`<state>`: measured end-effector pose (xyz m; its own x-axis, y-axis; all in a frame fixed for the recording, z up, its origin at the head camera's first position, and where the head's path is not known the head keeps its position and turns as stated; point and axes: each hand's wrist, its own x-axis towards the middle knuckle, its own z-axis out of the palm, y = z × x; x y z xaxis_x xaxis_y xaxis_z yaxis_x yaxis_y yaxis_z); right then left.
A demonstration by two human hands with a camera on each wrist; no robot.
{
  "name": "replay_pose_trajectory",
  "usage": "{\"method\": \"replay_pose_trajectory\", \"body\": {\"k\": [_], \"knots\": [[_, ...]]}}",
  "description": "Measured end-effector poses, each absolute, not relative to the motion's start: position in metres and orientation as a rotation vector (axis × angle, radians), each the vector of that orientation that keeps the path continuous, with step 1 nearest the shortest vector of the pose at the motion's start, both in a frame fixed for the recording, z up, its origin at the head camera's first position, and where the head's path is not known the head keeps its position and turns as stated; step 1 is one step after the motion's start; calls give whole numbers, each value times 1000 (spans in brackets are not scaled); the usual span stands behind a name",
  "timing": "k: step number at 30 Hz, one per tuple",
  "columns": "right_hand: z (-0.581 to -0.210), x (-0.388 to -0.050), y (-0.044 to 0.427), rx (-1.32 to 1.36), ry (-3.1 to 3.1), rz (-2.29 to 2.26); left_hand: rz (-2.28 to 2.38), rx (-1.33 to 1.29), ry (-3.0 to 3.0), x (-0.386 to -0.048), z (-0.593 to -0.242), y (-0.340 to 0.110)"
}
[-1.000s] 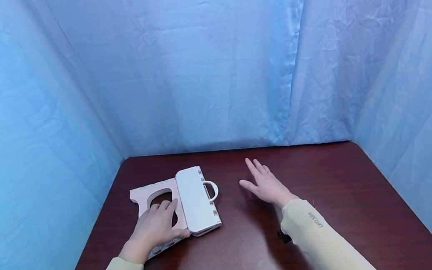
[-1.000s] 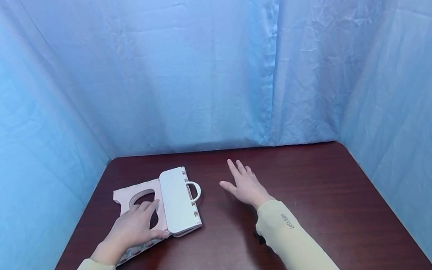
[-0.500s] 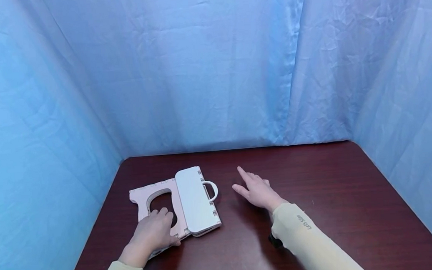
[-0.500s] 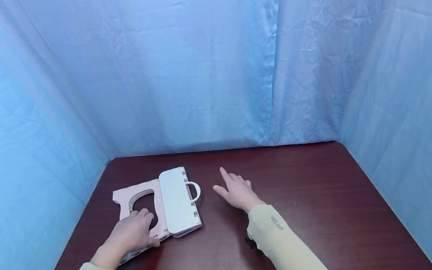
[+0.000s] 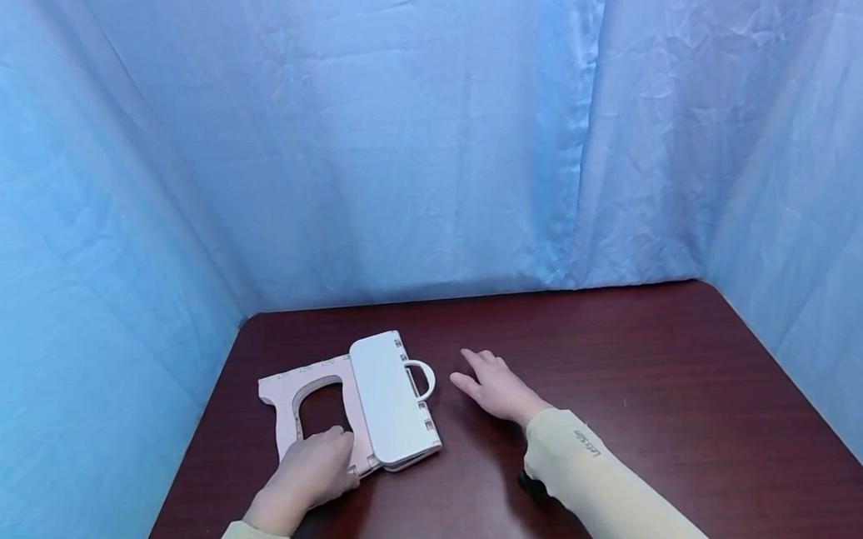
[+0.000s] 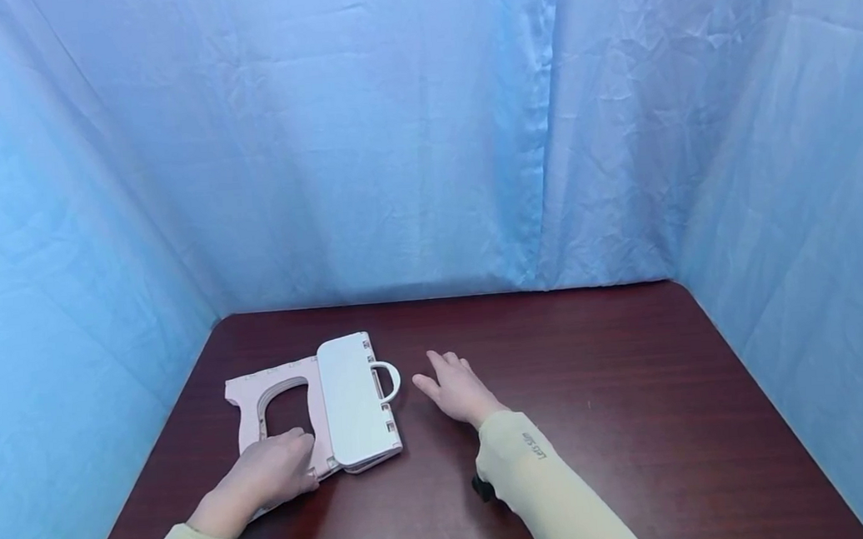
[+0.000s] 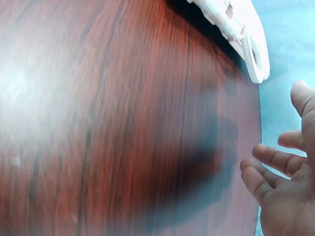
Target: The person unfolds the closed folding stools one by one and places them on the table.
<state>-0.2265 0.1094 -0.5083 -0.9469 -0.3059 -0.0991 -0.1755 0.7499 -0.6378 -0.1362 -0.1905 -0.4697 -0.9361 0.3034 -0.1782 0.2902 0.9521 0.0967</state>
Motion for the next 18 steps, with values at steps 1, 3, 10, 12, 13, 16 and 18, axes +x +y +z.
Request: {"method": "replay_pose_trajectory", "body": {"k": [1, 3, 10, 12, 13, 16, 18], "knots": [[-510, -227, 107, -385, 2742, -992, 107, 445, 2909, -136, -470, -191], [-512, -227, 103, -381, 2725, -1041, 116, 454, 2910, -135, -470, -190], [-513, -224, 87, -269, 2489, -1354, 136, 469, 2911, -134, -470, -190], [-512, -223, 84, -216, 2377, -1462, 135, 467, 2909, -134, -470, -190], [-512, -222, 82, -190, 2320, -1513, 134, 466, 2907, -134, -470, -190], [-512, -222, 77, -147, 2155, -1654, 134, 465, 2905, -133, -469, -191], [-512, -222, 75, -112, 2060, -1726, 136, 468, 2905, -133, -469, -190]]}}
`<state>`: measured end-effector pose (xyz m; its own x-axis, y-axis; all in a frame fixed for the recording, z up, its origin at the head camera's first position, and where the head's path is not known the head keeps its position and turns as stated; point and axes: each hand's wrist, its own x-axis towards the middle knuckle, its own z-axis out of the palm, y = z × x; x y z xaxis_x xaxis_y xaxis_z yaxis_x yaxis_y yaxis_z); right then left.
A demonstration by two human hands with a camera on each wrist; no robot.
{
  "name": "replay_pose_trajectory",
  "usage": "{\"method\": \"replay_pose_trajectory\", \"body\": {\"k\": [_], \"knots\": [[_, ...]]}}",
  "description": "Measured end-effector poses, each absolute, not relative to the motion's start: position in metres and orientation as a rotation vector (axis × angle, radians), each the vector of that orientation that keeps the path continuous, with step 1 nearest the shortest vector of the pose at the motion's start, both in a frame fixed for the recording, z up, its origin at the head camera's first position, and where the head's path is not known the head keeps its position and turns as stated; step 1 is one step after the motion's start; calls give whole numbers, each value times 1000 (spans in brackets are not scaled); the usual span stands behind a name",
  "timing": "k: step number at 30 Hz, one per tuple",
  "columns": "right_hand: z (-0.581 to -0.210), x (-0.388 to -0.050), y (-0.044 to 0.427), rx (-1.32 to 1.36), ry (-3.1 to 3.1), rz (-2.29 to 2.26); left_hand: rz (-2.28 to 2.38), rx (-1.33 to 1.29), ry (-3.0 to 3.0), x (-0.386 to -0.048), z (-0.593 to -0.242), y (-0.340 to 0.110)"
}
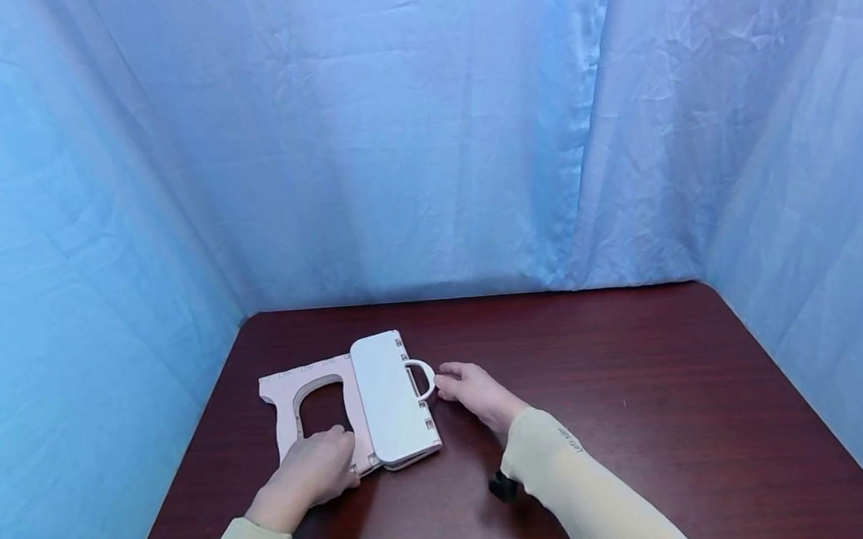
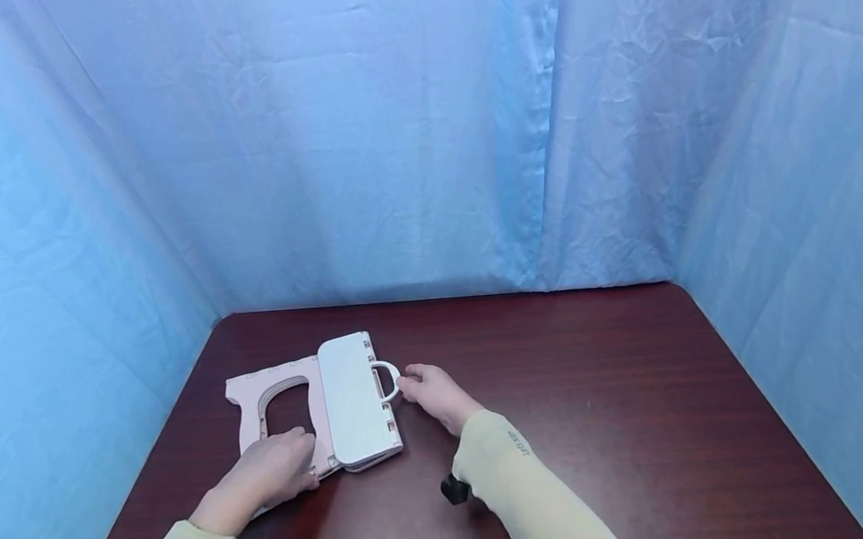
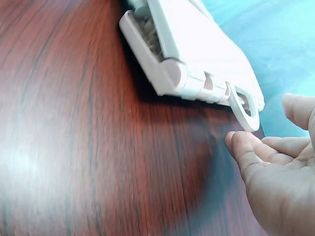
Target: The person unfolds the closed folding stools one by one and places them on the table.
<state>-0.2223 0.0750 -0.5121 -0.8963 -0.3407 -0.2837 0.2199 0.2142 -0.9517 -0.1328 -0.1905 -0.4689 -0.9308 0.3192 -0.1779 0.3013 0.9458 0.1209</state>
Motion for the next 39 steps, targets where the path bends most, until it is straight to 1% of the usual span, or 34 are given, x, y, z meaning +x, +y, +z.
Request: {"method": "replay_pose_trajectory", "body": {"k": [15, 22, 34, 39], "knots": [[-514, -224, 76, 94, 1548, -2129, 125, 510, 2910, -133, -470, -189], [-515, -224, 78, 106, 1506, -2146, 124, 541, 2918, -133, -472, -188], [-518, -223, 85, 210, 1551, -2153, 118, 586, 2952, -131, -474, -182], [-518, -223, 88, 200, 1572, -2141, 108, 603, 2948, -130, -473, -180]]}}
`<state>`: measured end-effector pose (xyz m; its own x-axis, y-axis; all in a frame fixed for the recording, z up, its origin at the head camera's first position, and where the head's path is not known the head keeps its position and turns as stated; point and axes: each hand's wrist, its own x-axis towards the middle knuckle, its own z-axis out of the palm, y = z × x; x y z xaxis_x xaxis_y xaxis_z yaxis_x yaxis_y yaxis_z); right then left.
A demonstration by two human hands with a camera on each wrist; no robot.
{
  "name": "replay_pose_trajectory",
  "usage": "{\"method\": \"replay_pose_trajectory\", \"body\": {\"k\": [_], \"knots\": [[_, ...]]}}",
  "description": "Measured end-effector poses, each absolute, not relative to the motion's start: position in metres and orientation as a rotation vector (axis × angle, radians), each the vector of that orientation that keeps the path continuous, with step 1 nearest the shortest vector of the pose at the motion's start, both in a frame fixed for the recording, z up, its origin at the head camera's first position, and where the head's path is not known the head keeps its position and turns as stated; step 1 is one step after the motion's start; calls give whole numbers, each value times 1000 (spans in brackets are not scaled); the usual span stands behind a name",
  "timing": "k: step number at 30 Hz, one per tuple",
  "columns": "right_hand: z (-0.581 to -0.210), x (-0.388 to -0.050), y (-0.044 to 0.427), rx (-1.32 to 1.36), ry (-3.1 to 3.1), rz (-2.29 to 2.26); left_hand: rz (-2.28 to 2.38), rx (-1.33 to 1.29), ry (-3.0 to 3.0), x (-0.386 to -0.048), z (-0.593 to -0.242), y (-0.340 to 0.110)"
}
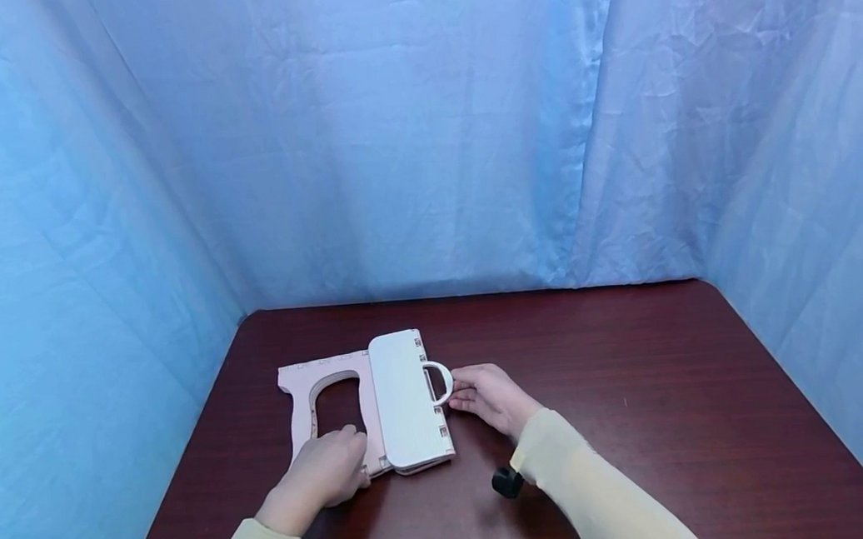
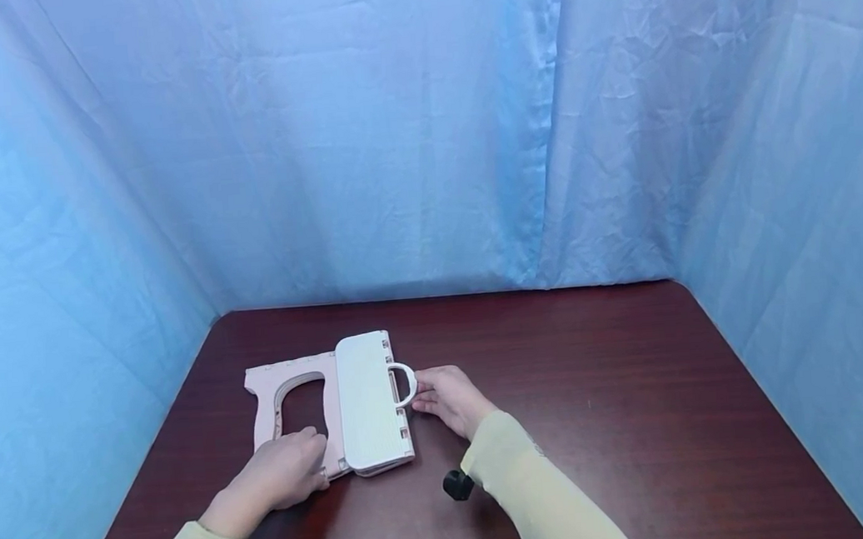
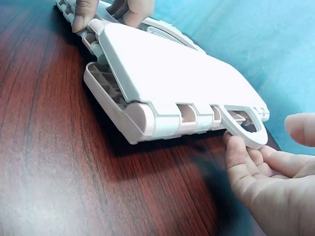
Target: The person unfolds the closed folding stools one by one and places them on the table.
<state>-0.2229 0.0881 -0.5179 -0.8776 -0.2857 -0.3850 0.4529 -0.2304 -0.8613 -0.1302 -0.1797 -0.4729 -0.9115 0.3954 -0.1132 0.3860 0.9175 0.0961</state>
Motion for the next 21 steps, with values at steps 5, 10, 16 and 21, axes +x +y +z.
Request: {"method": "replay_pose_trajectory", "body": {"k": [5, 10, 16, 21], "knots": [[-518, -222, 92, 192, 1602, -2141, 107, 631, 2952, -128, -471, -179], [-520, -224, 94, 215, 1607, -2146, 99, 674, 2965, -128, -470, -177], [-522, -225, 97, 264, 1613, -2170, 80, 703, 2976, -130, -472, -174], [-520, -225, 101, 298, 1615, -2171, 84, 727, 2981, -130, -473, -172]]}}
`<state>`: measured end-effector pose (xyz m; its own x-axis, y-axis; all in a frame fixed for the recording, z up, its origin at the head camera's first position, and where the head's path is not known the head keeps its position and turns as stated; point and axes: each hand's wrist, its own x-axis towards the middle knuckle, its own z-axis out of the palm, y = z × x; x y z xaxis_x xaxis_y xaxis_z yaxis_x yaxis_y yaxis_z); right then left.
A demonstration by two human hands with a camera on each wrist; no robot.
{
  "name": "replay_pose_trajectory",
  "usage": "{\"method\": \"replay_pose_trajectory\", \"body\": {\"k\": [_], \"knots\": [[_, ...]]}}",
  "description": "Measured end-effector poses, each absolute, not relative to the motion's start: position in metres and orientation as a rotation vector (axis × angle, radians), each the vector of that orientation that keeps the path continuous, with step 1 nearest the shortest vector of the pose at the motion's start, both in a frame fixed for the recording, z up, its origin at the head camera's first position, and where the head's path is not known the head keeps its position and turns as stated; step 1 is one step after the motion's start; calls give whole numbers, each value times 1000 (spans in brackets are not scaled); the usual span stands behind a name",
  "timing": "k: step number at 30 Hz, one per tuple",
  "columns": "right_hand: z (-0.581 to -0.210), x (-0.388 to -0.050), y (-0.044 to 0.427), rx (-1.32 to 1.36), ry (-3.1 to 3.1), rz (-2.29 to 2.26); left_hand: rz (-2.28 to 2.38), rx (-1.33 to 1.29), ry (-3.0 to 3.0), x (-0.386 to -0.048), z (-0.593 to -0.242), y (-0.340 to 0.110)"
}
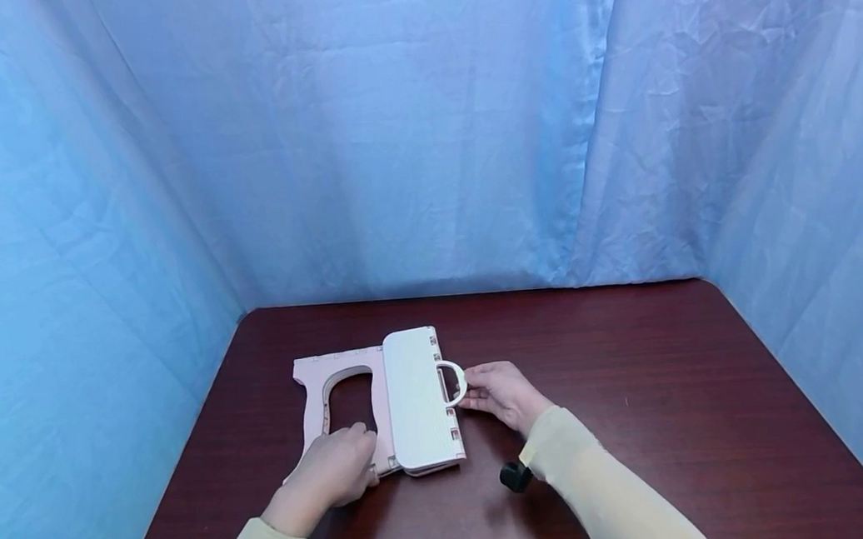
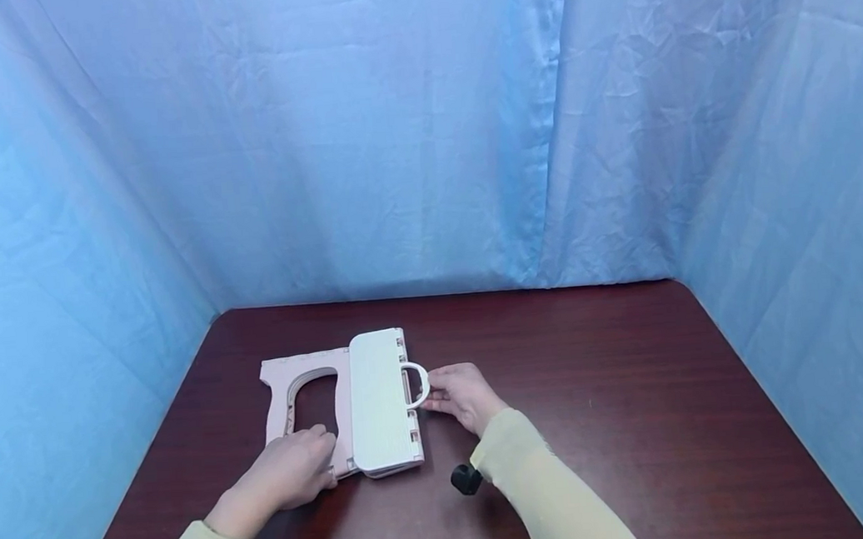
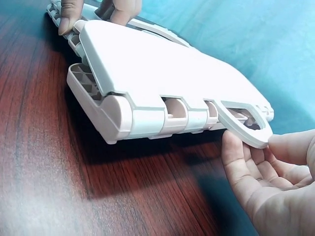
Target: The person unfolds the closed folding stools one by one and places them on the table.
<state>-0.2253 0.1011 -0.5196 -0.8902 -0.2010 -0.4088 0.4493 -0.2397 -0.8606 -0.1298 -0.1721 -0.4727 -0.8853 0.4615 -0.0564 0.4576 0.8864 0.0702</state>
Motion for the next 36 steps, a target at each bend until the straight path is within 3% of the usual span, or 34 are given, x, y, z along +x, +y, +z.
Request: {"method": "replay_pose_trajectory", "body": {"k": [36], "knots": [[-495, -225, 129, 146, 1350, -2354, 201, 769, 2969, -134, -462, -154]]}}
